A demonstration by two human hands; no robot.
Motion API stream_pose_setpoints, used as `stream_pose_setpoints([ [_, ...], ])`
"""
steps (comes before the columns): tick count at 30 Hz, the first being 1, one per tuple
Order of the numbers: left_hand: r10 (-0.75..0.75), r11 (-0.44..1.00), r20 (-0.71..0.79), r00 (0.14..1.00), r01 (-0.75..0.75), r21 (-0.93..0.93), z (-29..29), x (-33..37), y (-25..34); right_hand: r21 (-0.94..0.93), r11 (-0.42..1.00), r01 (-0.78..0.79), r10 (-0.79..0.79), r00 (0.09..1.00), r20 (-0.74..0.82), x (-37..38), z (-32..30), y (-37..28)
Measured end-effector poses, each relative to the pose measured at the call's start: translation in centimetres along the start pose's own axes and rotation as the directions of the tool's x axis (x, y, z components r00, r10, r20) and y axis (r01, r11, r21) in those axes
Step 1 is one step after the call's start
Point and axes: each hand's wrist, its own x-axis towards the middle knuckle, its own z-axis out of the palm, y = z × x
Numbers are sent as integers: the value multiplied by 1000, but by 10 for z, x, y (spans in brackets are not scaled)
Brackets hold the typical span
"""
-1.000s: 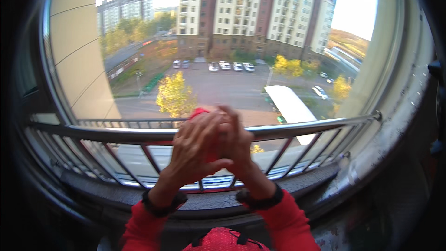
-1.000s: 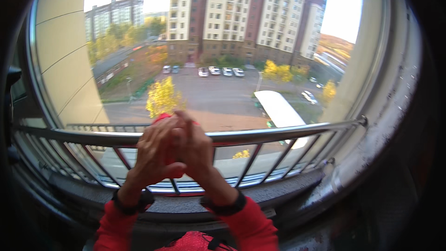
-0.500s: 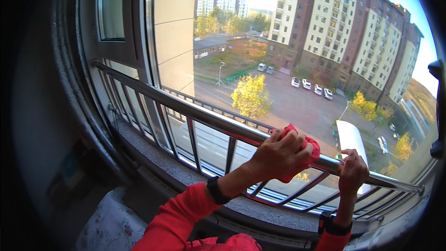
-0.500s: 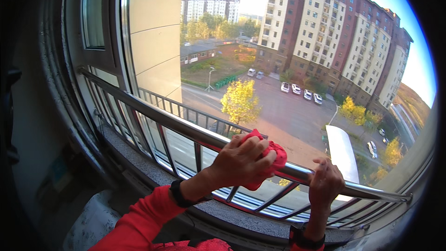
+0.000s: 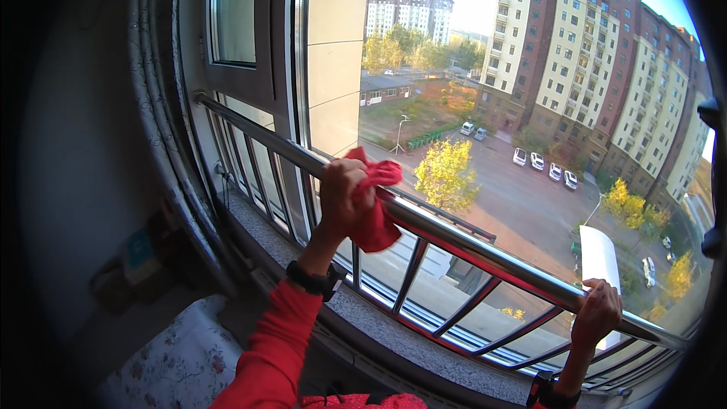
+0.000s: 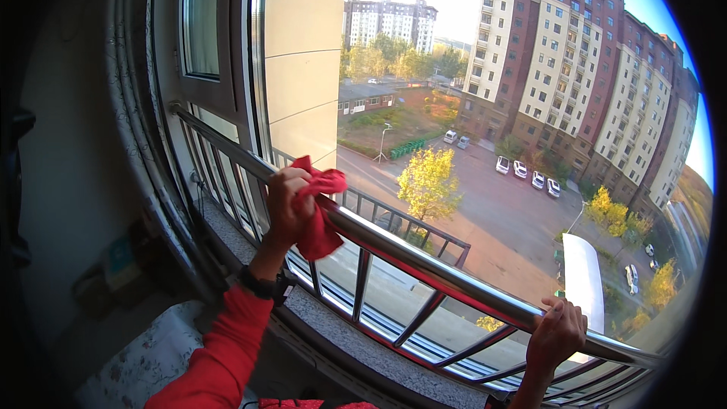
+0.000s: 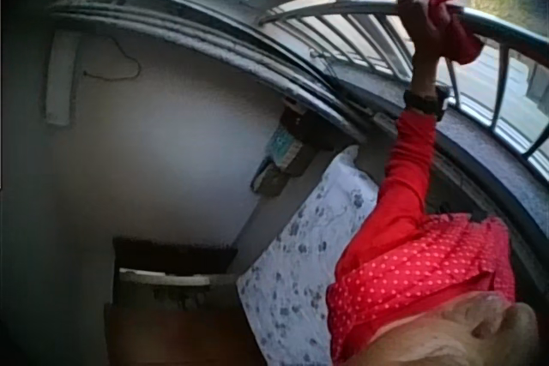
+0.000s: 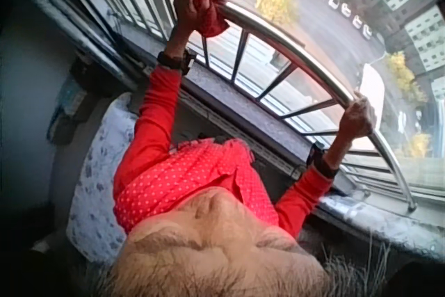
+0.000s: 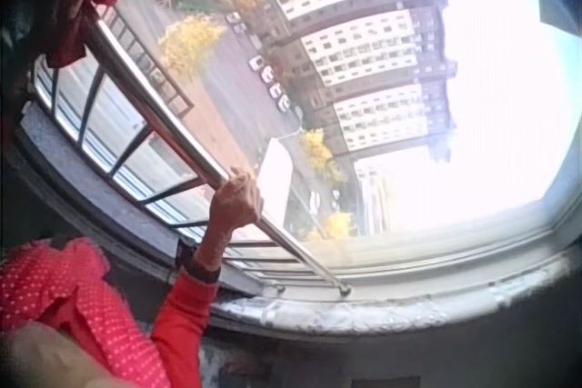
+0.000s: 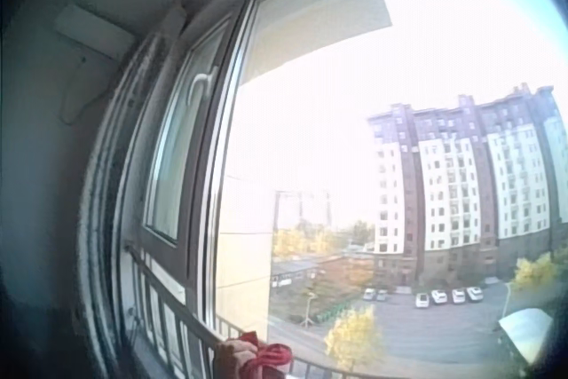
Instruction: The person wipes a metal balcony railing with a red cloth, moving along its length and repeatedly cleaning sections. The camera is head-mounted and shows the hands and railing clearly while overlooking a parking area and apartment buildings.
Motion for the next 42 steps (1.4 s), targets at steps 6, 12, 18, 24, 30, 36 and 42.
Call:
stream_pose_setpoints([
  [6,-133,990,-36,990,131,-47,-11,3,-26,1,1000,32,-31,997,-66,-2,3,-1],
  [12,-196,963,174,965,222,-150,-25,21,-44,2,998,58,-57,990,-127,-2,5,-2],
  [18,-95,995,91,991,93,32,-5,17,9,5,998,58,-56,985,-164,-3,7,-2],
  [24,8,999,32,999,-9,45,13,14,41,-9,994,105,-105,983,-149,-3,6,-2],
  [30,79,997,105,991,-78,-10,-3,14,-7,-23,991,134,-136,980,-148,-3,5,-1],
  [36,-70,997,31,997,69,29,-8,10,-33,-37,992,117,-122,980,-158,-2,5,-6],
  [42,-97,995,-11,995,97,16,11,12,7,-53,993,106,-115,970,-214,0,7,-11],
])
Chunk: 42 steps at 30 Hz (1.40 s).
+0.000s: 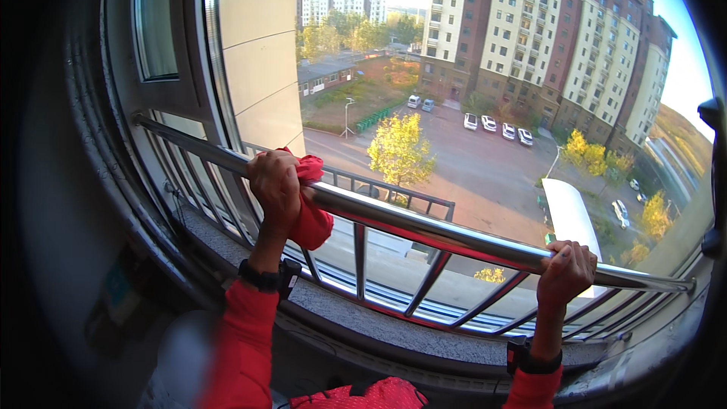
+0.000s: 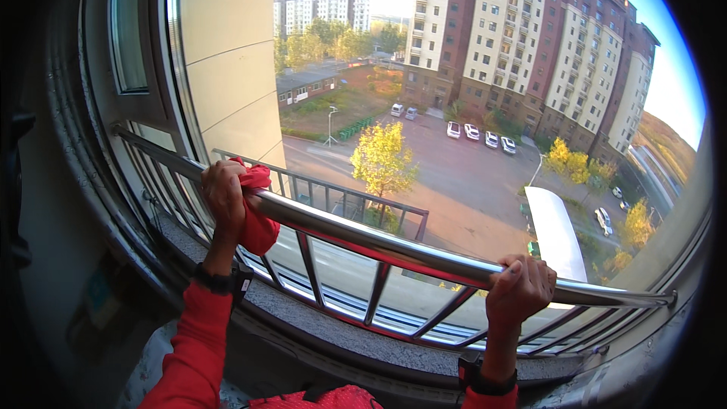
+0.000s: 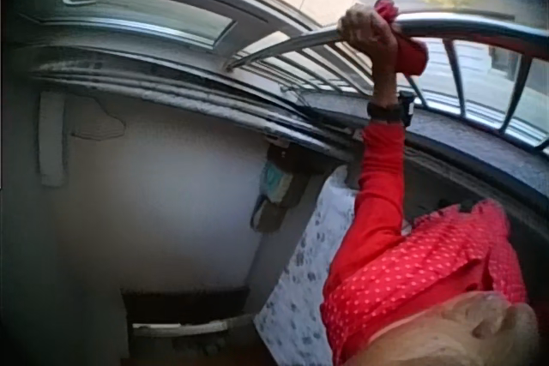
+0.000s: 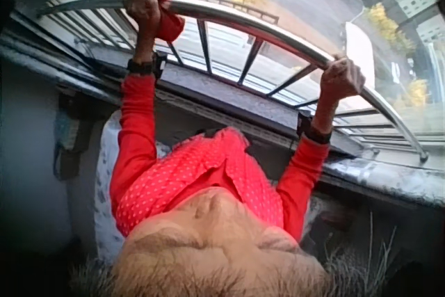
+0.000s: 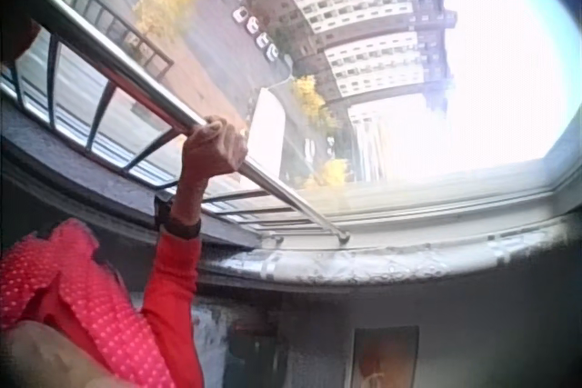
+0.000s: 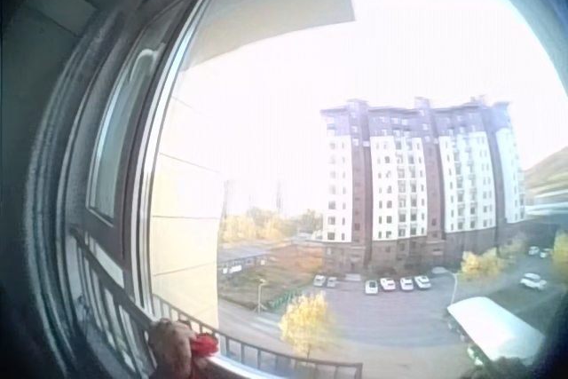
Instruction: The person wipes a metal balcony railing with a red cloth, moving along its length and repeatedly cleaning sections. The camera is head-mounted and shows the hands and railing clearly while overlooking a parking area and apartment buildings.
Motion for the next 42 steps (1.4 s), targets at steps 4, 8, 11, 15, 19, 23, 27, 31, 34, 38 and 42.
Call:
stream_pose_setpoints([
  [4,-2,1000,62,998,1,19,14,0,49,-7,1000,15,-15,1000,-13,0,0,2],
  [8,13,1000,129,992,-13,-6,32,1,106,-2,1000,18,-18,1000,-14,-2,2,3],
  [11,43,999,146,988,-42,-9,45,3,145,-27,999,29,-29,999,-25,-2,2,4],
  [15,63,994,185,981,-45,-103,44,7,154,-50,997,50,-50,999,-8,-3,1,4],
  [19,140,987,224,964,-118,-108,34,8,128,-28,998,47,-47,999,19,-4,1,5],
  [23,149,989,185,971,-151,-5,15,11,81,-37,996,76,-75,997,26,-4,-1,7],
  [27,38,999,167,985,-34,-28,13,8,67,-30,997,75,-76,997,-3,-3,0,6],
  [31,-47,999,121,992,47,4,23,11,85,-48,998,44,-43,998,35,-3,-2,6],
  [34,9,999,120,993,-2,-53,28,20,111,-56,997,48,-46,998,34,-2,-3,5],
  [38,182,967,41,983,-171,-188,34,44,151,-44,997,66,-63,996,64,4,-11,2],
  [42,370,896,-103,923,-384,-225,39,70,195,498,804,-326,172,928,331,13,-35,-10],
])
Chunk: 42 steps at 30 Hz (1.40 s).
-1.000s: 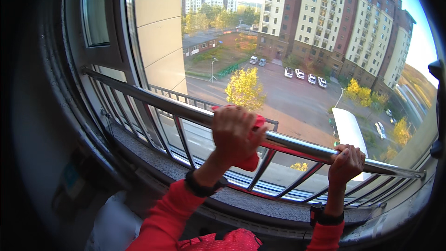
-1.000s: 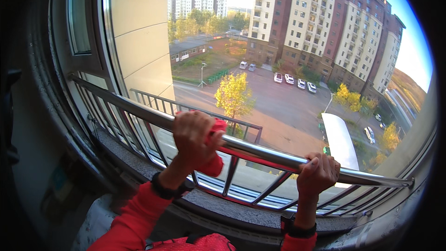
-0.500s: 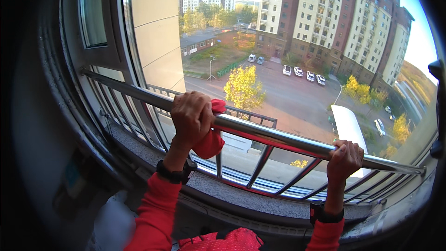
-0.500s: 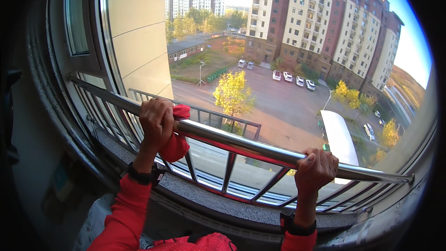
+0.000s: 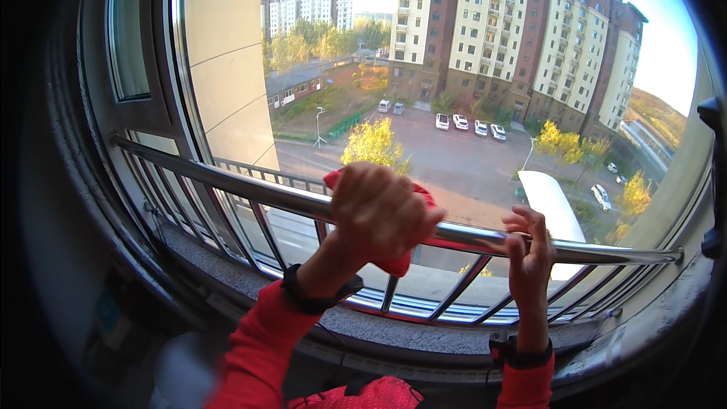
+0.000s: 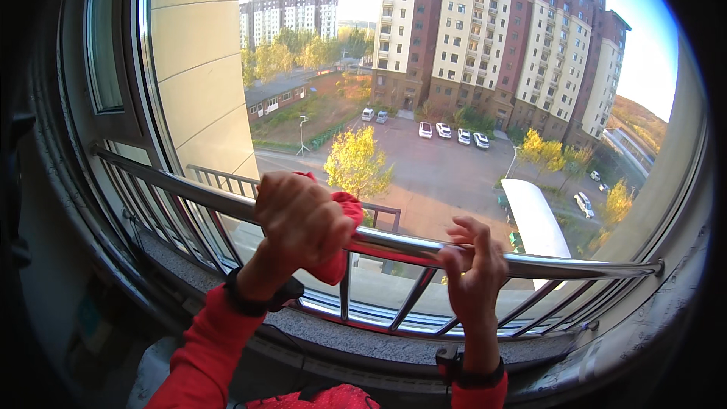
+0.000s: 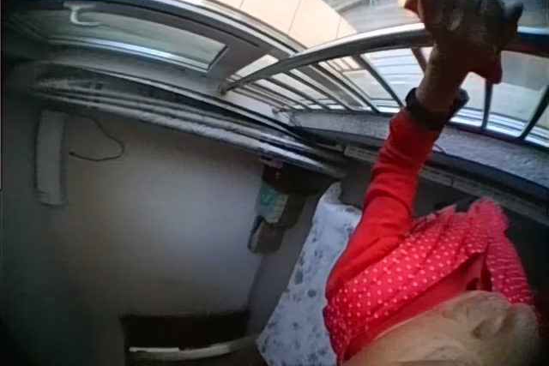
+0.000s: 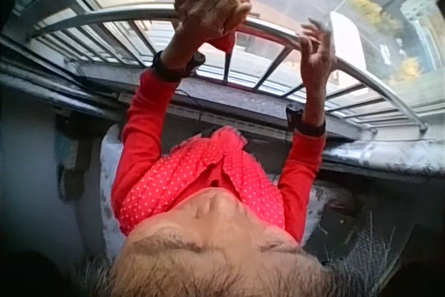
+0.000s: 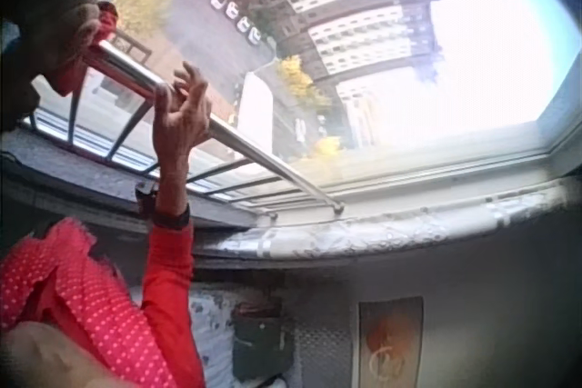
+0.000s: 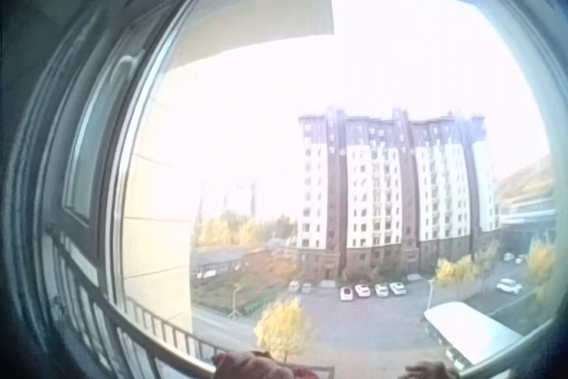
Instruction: The person wipes a metal balcony railing with a red cloth, moving along its length and repeatedly cleaning sections. The camera is head-mounted and shows the hands and railing clearly while overlooking a parking area and apartment buildings.
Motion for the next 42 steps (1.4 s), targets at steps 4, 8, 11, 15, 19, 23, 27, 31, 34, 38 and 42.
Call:
stream_pose_setpoints([
  [4,102,995,-104,989,-100,23,26,20,12,85,929,360,-370,913,173,4,4,-24],
  [8,143,988,16,990,-144,49,32,-7,29,28,923,384,-381,903,199,11,22,-28],
  [11,115,985,39,993,-119,125,32,-35,42,6,905,425,-413,875,252,6,31,-29],
  [15,18,995,51,999,-23,98,31,-55,45,212,929,302,-347,911,222,6,30,-41],
  [19,-161,978,2,987,160,-132,34,-63,45,328,912,246,-336,907,253,14,33,-61],
  [23,-468,814,28,883,443,-376,25,-68,52,161,936,312,-348,887,304,16,63,-75],
  [27,-764,424,121,634,635,-645,-2,-64,40,-49,905,423,-400,884,240,15,84,-71],
  [31,-577,782,159,801,598,-174,-11,-53,-7,-141,865,482,-450,869,205,13,89,-68],
  [34,-548,833,354,758,532,150,-13,-53,-14,-120,859,498,-472,860,193,11,86,-63],
  [38,-385,922,336,860,339,187,-12,-57,-14,22,884,467,-464,870,167,14,66,-41],
  [42,-372,926,302,878,329,185,-10,-61,-15,-106,940,324,-331,943,-46,32,21,-12],
])
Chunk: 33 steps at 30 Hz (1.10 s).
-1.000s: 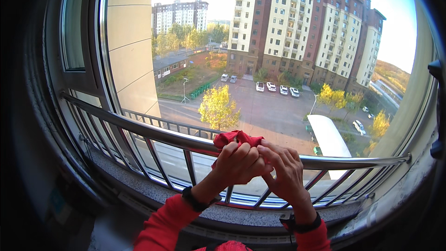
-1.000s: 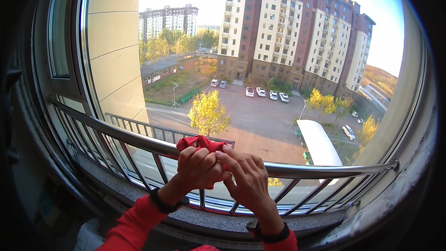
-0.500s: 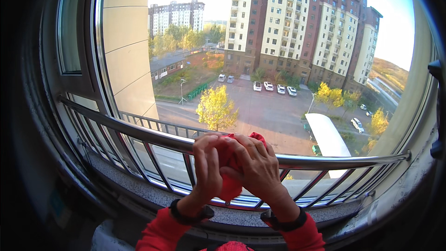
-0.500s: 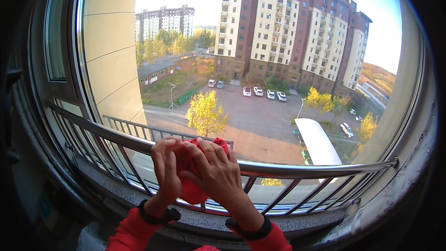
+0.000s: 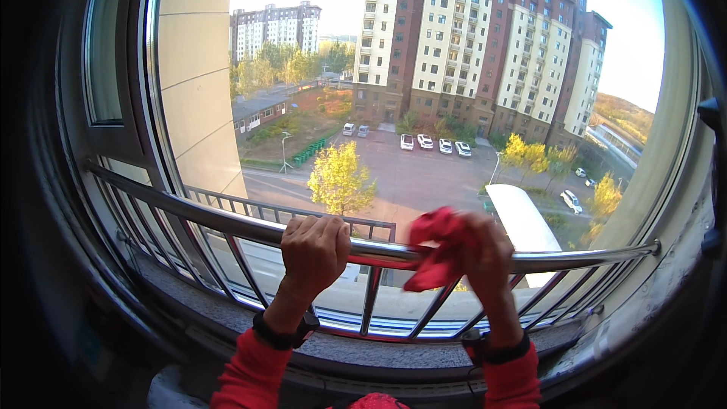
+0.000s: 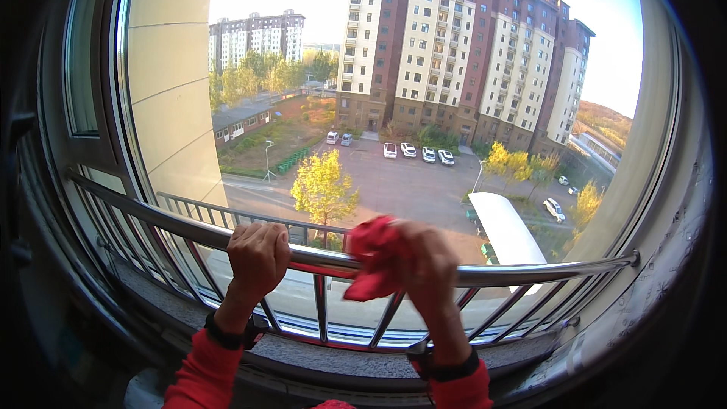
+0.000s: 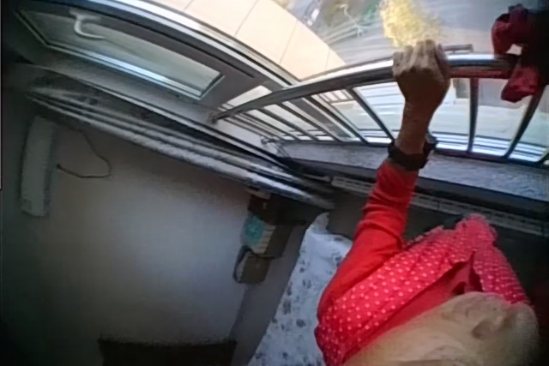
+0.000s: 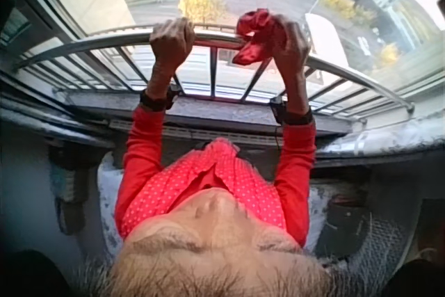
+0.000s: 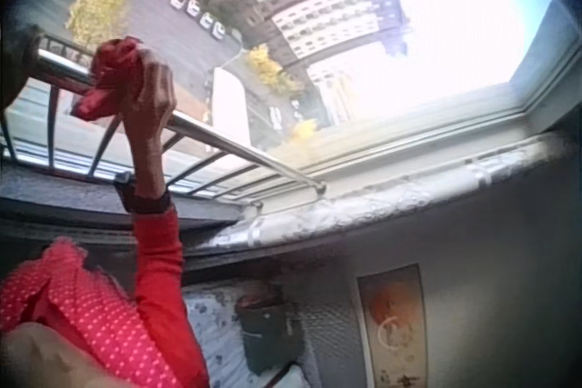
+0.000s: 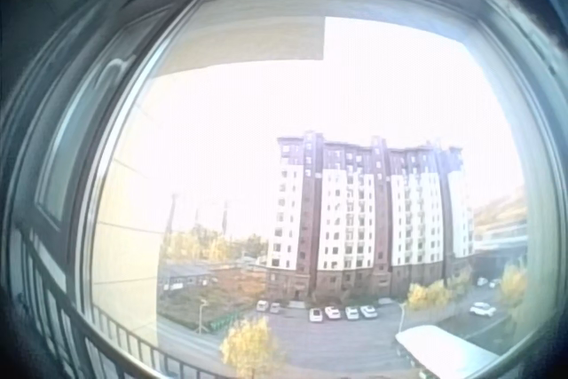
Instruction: The person wipes a metal balcony railing with a red cloth, moving along its length and repeatedly cleaning sections. The camera is head-mounted and shows the hands and railing clearly while overlooking a parking area and apartment buildings.
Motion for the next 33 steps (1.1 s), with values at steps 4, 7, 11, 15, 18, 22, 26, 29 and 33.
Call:
stream_pose_setpoints([
  [4,20,1000,-44,999,-19,5,5,-2,1,-437,895,90,-222,939,-261,-7,-32,17],
  [7,28,1000,-64,998,-27,12,6,-4,0,-418,861,290,-289,955,69,-36,-14,3],
  [11,38,999,-58,998,-36,36,5,-5,0,-279,951,131,-121,991,53,-55,-5,-7],
  [15,32,998,-53,998,-29,46,6,-4,2,-238,969,73,-39,989,145,-45,-9,-13],
  [18,21,998,-23,1000,-19,55,4,-5,3,-149,989,0,26,984,174,-37,-7,-19],
  [22,21,999,-5,1000,-21,41,2,-4,2,-204,974,102,-61,979,197,-40,-3,-12],
  [26,43,999,-68,997,-45,-18,4,-1,3,-269,950,157,-115,980,163,-49,-18,18],
  [29,52,999,-65,997,-52,2,5,-2,2,-226,974,33,-31,999,10,-39,-48,50],
  [33,49,999,-40,998,-48,23,10,-6,-2,-658,752,16,-239,938,-250,-13,-105,76],
])
